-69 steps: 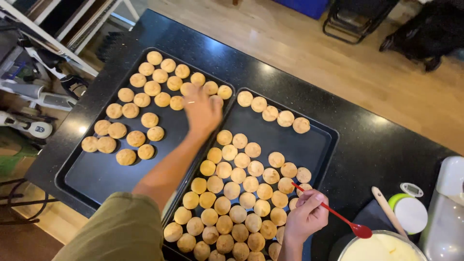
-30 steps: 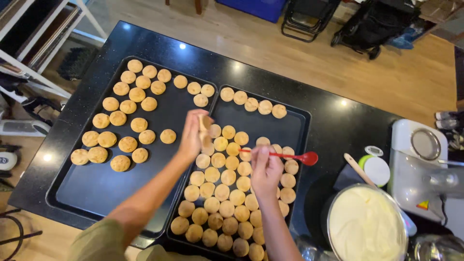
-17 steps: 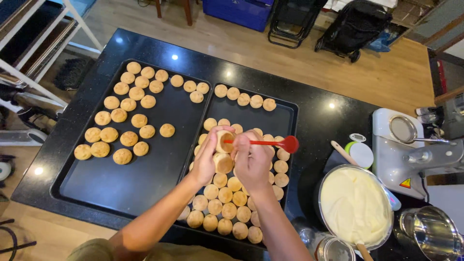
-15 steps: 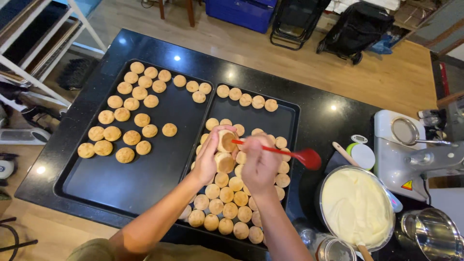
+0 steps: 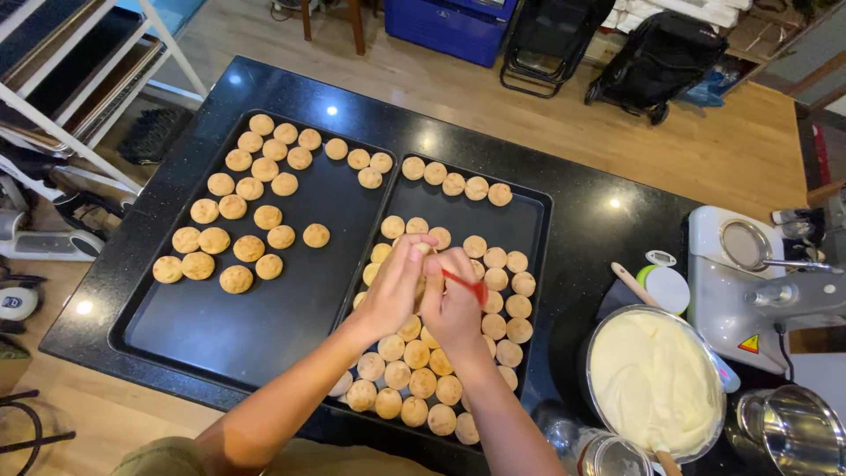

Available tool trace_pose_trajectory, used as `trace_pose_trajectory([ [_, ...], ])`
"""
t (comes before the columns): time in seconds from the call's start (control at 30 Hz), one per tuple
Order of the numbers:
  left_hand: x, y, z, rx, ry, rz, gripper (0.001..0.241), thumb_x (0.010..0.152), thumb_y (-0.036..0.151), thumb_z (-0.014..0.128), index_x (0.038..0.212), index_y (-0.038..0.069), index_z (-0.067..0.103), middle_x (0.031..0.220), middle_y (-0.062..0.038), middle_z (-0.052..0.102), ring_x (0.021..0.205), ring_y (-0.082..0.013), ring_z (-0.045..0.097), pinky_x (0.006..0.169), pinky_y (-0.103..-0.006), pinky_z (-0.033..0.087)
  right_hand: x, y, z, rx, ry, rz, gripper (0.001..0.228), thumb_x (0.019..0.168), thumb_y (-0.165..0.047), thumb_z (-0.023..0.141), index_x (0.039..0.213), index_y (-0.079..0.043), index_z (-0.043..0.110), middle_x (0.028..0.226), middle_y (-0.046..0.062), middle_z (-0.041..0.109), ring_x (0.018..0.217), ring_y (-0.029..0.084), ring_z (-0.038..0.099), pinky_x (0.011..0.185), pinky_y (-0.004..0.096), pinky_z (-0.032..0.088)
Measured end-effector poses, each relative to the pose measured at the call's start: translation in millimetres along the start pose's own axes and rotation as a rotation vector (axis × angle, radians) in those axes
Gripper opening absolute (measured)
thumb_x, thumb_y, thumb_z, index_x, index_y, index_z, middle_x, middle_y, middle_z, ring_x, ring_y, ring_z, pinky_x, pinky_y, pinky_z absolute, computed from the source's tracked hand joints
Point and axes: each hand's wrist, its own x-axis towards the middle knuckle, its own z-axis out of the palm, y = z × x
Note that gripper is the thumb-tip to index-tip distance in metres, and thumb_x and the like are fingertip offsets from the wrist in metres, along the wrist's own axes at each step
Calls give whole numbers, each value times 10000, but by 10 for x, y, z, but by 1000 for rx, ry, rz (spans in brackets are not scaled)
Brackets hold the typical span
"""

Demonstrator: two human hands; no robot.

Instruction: Organizing and brushing cream puffs on baking sheets in a professional kitchen.

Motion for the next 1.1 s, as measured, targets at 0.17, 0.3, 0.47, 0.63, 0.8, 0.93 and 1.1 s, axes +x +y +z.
trace_pose_trajectory([
  [0.17, -38, -286, 166, -124, -20, -36, 473, 1142, 357, 261, 1291, 13, 551, 1187, -132, 607, 1093, -252, 604, 1008, -353, 457, -250, 507, 81, 196, 111, 308, 352, 1169, -213, 425, 870, -70, 545, 780, 22, 555, 654, 74, 500, 610, 244, 387],
  [0.3, 88, -457, 251, -952, 109, -404, 442, 1116, 377, 268, 1242, 60, 550, 1001, -102, 620, 796, -191, 601, 687, -346, 524, -270, 420, -60, 522, 289, 547, 326, 1131, -214, 382, 877, -94, 547, 776, -14, 531, 588, 34, 440, 495, 195, 324],
  [0.47, 193, -380, 287, -920, 120, -451, 453, 1111, 393, 265, 1237, 60, 546, 974, -90, 621, 762, -171, 596, 650, -312, 512, -398, 327, -92, 197, 260, 279, 260, 1112, -159, 425, 926, -41, 564, 847, 47, 598, 664, 103, 519, 568, 226, 397],
  [0.63, 182, -495, 350, -992, 148, -466, 465, 1129, 389, 266, 1252, 28, 532, 985, -94, 629, 798, -177, 572, 750, -312, 508, -296, 237, -73, 27, 65, 335, 216, 1047, -45, 515, 861, 8, 610, 773, 88, 629, 655, 180, 621, 604, 296, 481],
  [0.8, 243, -458, 349, -1030, 209, -589, 455, 1117, 398, 265, 1227, 43, 527, 939, -91, 617, 780, -175, 562, 720, -315, 493, -293, 359, -94, 70, 25, 351, 225, 1054, -55, 509, 860, 12, 602, 793, 85, 652, 677, 167, 650, 626, 288, 509],
  [0.93, 249, -560, 366, -1037, 199, -579, 462, 1122, 396, 268, 1240, 36, 532, 927, -91, 608, 778, -176, 553, 712, -310, 486, -301, 377, -84, 81, -16, 310, 235, 1061, -84, 506, 870, 5, 610, 823, 92, 658, 694, 172, 645, 640, 283, 504],
  [1.1, 236, -629, 393, -1097, 224, -625, 475, 1117, 402, 264, 1204, 20, 533, 924, -92, 607, 769, -179, 542, 694, -314, 479, -550, 552, 45, 114, -70, 235, 228, 1106, -137, 486, 975, -11, 624, 923, 110, 657, 872, 213, 647, 789, 294, 507],
])
